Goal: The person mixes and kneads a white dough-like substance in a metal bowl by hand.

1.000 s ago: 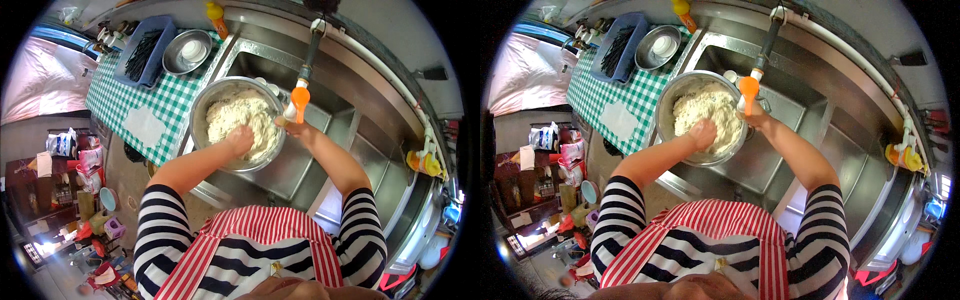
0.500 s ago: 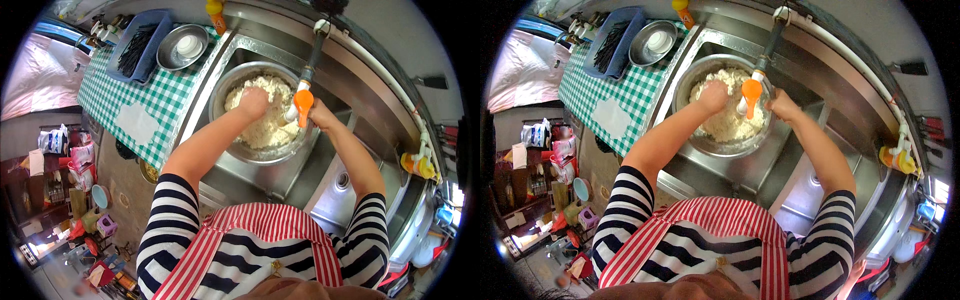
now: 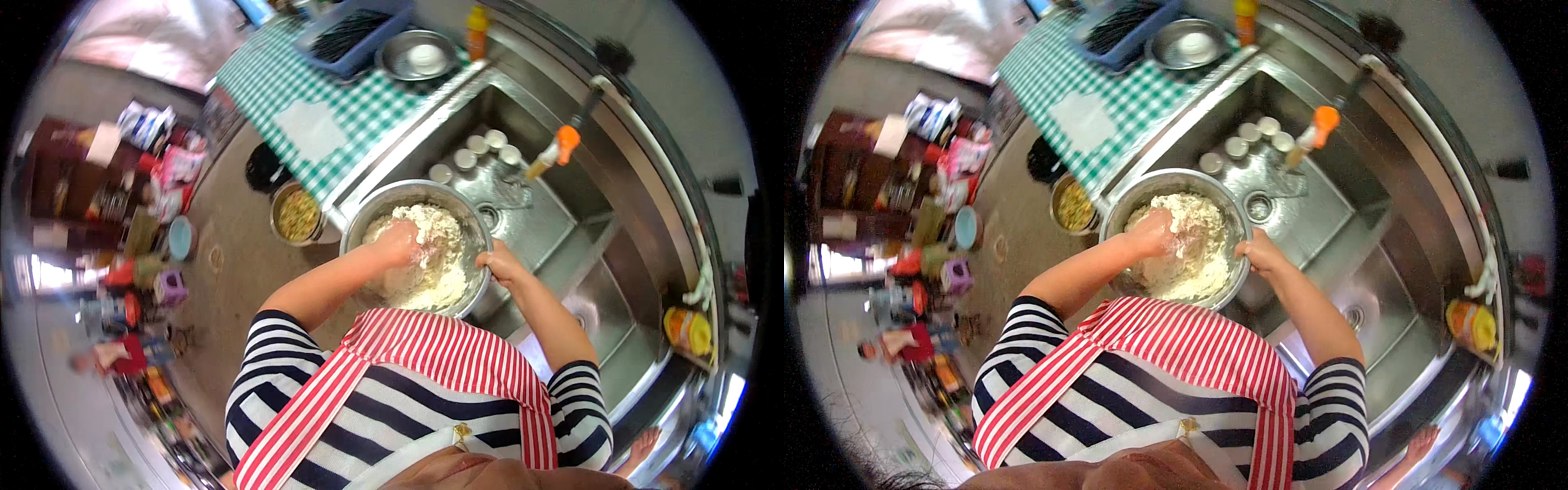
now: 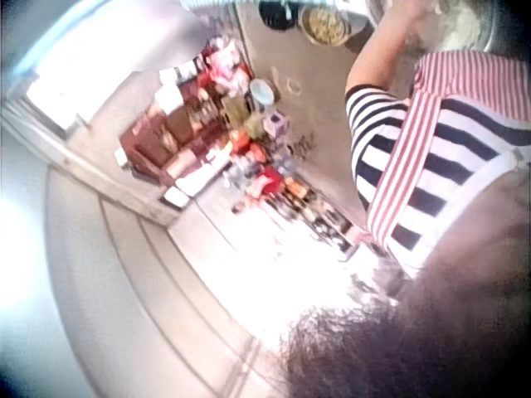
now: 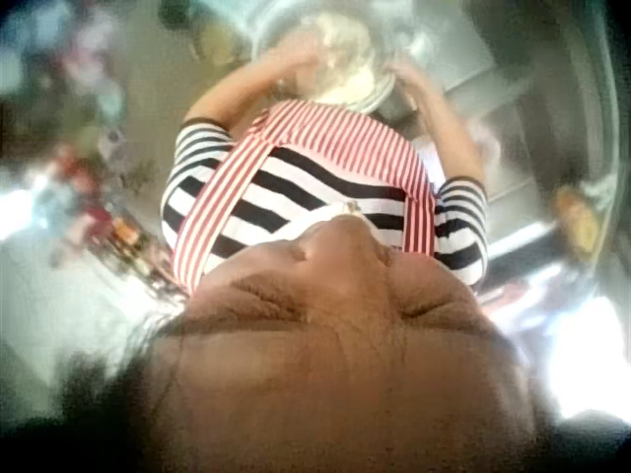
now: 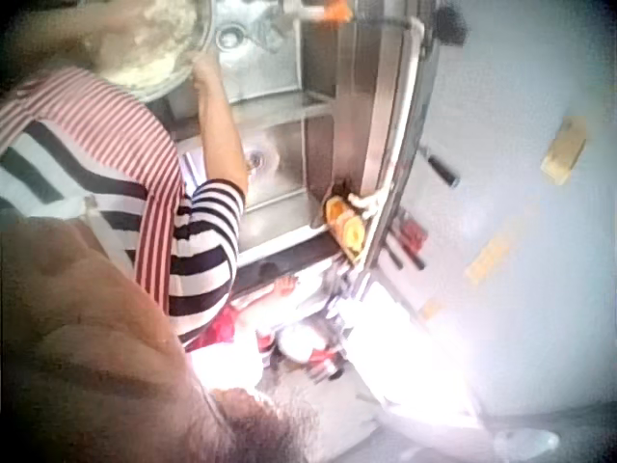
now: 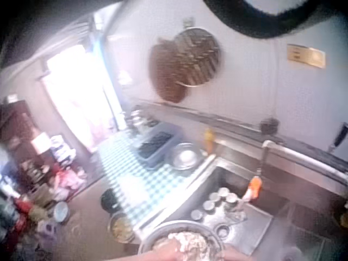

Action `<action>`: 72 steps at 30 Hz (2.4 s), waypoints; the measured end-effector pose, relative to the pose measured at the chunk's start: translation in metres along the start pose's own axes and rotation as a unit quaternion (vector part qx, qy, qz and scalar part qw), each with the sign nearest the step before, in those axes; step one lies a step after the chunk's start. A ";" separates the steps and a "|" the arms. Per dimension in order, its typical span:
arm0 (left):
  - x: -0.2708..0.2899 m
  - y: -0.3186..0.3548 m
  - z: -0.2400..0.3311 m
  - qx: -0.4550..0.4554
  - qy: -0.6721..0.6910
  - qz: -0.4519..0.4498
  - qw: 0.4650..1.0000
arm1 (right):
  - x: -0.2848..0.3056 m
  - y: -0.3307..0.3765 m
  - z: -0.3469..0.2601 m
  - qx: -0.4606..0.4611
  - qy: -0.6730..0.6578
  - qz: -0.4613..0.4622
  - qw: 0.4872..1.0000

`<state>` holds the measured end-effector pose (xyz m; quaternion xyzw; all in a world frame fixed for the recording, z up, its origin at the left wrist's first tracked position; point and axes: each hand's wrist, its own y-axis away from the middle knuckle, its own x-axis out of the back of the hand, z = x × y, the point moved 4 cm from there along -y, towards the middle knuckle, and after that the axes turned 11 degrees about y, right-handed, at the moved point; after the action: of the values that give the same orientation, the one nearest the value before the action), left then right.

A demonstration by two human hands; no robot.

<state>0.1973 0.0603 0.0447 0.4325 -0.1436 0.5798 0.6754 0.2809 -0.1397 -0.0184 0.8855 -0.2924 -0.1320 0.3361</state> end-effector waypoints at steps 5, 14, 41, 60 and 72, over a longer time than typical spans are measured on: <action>-0.013 0.066 -0.096 0.049 -0.064 0.106 0.991 | -0.079 -0.031 0.007 0.006 0.020 -0.070 0.997; 0.044 0.040 -0.197 0.020 -0.211 -0.017 0.977 | -0.111 -0.118 -0.077 0.178 0.215 0.071 0.958; 0.073 -0.063 -0.208 -0.340 -0.375 -0.019 0.862 | -0.176 -0.199 -0.222 0.218 0.511 0.262 0.789; 0.060 -0.007 -0.201 -0.101 -0.111 -0.028 0.988 | -0.153 -0.189 -0.203 0.197 0.457 0.251 0.830; 0.088 -0.033 -0.194 0.066 -0.058 0.001 0.996 | -0.157 -0.177 -0.192 0.208 0.429 0.316 0.820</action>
<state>0.1933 0.2655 -0.0211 0.5088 -0.1450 0.5626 0.6353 0.3147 0.1618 0.0104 0.7604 -0.4033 0.4383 0.2589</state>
